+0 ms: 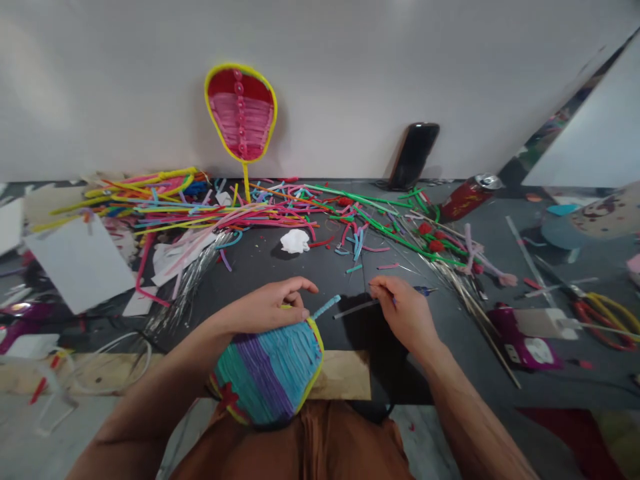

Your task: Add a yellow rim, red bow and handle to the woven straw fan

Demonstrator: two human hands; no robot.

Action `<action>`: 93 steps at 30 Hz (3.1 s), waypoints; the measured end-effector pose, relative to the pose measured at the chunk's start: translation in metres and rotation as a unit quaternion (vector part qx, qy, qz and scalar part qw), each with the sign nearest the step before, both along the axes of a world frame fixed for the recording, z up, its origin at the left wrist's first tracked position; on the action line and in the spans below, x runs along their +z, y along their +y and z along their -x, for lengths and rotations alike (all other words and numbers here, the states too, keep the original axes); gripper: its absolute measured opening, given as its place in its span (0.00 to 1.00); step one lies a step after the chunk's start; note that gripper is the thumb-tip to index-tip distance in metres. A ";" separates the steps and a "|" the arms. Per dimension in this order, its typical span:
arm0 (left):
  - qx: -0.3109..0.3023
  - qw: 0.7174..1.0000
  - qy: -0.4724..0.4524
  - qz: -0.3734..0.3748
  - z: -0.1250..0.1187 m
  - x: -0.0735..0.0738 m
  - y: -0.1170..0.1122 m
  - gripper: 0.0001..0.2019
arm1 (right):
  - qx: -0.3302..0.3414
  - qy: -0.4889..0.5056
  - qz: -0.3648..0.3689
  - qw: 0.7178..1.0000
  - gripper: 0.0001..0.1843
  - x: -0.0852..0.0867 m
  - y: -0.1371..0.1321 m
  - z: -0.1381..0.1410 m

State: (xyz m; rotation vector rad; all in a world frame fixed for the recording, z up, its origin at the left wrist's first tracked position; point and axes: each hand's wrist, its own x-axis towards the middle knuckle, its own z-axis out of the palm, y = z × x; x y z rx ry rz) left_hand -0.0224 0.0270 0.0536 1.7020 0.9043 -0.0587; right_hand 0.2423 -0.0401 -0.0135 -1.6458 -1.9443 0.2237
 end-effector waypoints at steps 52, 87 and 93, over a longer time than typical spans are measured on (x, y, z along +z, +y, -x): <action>0.005 1.000 -0.022 0.003 -0.003 -0.004 -0.001 0.21 | 0.067 0.061 -0.115 0.989 0.09 0.017 -0.035 0.084; 0.001 1.000 -0.019 0.011 -0.004 -0.003 -0.002 0.22 | 0.061 0.080 -0.105 0.989 0.07 0.015 -0.038 0.084; 0.001 1.000 -0.015 0.010 -0.004 -0.003 -0.001 0.22 | 0.071 0.073 -0.104 0.989 0.09 0.014 -0.038 0.085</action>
